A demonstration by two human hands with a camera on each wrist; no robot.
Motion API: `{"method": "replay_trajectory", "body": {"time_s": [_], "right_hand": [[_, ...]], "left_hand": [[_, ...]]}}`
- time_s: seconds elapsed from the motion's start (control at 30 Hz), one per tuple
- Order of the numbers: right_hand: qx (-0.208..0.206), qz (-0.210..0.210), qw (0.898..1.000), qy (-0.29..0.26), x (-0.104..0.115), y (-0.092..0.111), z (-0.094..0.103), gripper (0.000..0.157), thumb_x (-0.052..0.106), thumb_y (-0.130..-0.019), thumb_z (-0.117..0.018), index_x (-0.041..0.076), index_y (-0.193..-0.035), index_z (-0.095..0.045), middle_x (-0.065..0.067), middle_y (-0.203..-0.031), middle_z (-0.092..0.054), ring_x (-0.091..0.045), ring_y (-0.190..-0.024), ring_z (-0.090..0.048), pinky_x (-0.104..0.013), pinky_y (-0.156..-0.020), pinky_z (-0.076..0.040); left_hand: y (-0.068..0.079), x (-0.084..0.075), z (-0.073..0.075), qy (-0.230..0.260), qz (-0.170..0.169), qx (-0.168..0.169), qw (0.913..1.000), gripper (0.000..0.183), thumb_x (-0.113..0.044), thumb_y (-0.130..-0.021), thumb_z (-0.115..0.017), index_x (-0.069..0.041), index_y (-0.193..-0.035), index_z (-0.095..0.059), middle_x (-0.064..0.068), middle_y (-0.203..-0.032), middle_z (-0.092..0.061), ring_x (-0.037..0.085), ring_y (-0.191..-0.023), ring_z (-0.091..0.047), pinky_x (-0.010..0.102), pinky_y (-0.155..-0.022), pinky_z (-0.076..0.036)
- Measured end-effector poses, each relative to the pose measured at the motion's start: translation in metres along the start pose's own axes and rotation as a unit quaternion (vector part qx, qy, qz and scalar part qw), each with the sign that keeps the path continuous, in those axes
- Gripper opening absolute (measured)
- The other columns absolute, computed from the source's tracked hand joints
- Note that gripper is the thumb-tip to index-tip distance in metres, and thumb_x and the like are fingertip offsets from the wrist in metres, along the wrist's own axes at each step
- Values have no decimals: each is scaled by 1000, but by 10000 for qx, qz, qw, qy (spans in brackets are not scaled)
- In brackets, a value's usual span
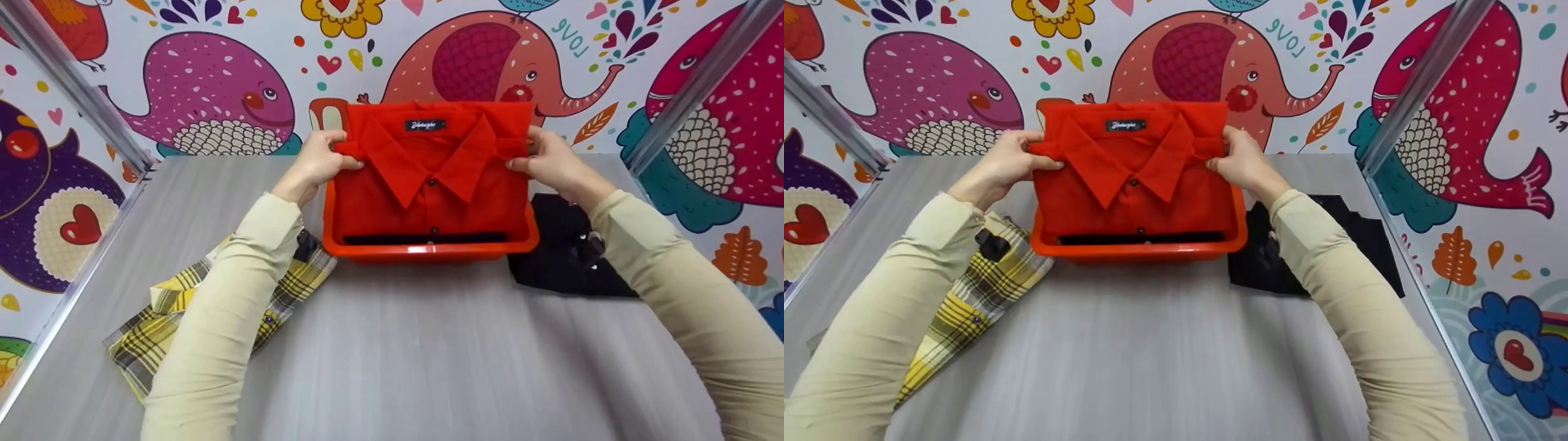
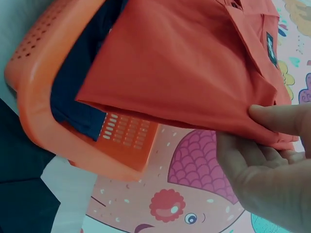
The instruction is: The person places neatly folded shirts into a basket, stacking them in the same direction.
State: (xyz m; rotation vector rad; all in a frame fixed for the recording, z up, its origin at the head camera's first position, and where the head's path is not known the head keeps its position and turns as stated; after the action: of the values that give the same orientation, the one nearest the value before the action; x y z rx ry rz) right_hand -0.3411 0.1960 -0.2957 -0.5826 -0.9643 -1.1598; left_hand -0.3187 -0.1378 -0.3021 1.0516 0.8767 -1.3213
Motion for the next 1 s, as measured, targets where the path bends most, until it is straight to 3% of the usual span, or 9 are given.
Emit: {"method": "replay_trajectory", "body": {"time_s": [0.2, 0.43, 0.6, 0.73, 1.0], "right_hand": [[315, -140, 9993, 118, -9, -6, -3, 43, -8, -95, -47, -5, -137, -37, -24, -127, -51, -24, -106, -55, -31, -83, -52], [424, -85, 9983, 394, -27, -9, -16, 38, -7, -95, -49, -8, -131, -39, -26, -119, -53, -24, -98, -55, -26, -76, -52], [526, -22, 9963, 679, -38, -10, -22, 38, -6, -94, -51, -10, -130, -40, -26, -116, -55, -26, -93, -54, -25, -70, -51], [593, -147, 9943, 875, -43, -9, -24, 37, -4, -95, -52, -9, -130, -41, -25, -115, -55, -27, -93, -53, -28, -71, -49], [536, -191, 9932, 1016, -47, -7, -26, 30, -1, -95, -53, -9, -122, -44, -23, -111, -55, -29, -93, -50, -32, -76, -46]], "left_hand": [[-10, 12, -5, -529, 302, 288, 9977, 33, 7, -84, -67, 0, -116, -63, 10, -104, -57, 20, -89, -53, 28, -70, -49], [-16, 31, -11, -1171, 249, 294, 9924, 13, 5, -83, -69, -1, -87, -58, 6, -82, -47, 17, -70, -45, 23, -55, -39], [-19, 40, -15, -1539, 112, 291, 9876, 32, 5, -81, -71, -7, -70, -43, 4, -68, -35, 15, -58, -40, 22, -50, -33], [-21, 44, -17, -1669, -2, 324, 9854, 44, 5, -80, -71, -10, -66, -33, 2, -63, -28, 14, -51, -37, 21, -47, -30], [-22, 47, -19, -1722, 94, 347, 9844, 42, 4, -82, -69, -10, -68, -32, 4, -65, -29, 15, -53, -38, 22, -49, -30]]}}
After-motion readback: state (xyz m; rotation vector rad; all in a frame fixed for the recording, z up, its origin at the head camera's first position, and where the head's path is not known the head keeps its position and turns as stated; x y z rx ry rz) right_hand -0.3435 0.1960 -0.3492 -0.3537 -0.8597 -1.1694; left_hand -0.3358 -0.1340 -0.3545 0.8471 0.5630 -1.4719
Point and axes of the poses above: each hand's wrist, its own y-axis away from the middle knuckle, its own z-axis out of the back of the hand, x = y × z, the point moved 3 cm from there along -y, towards the middle knuckle
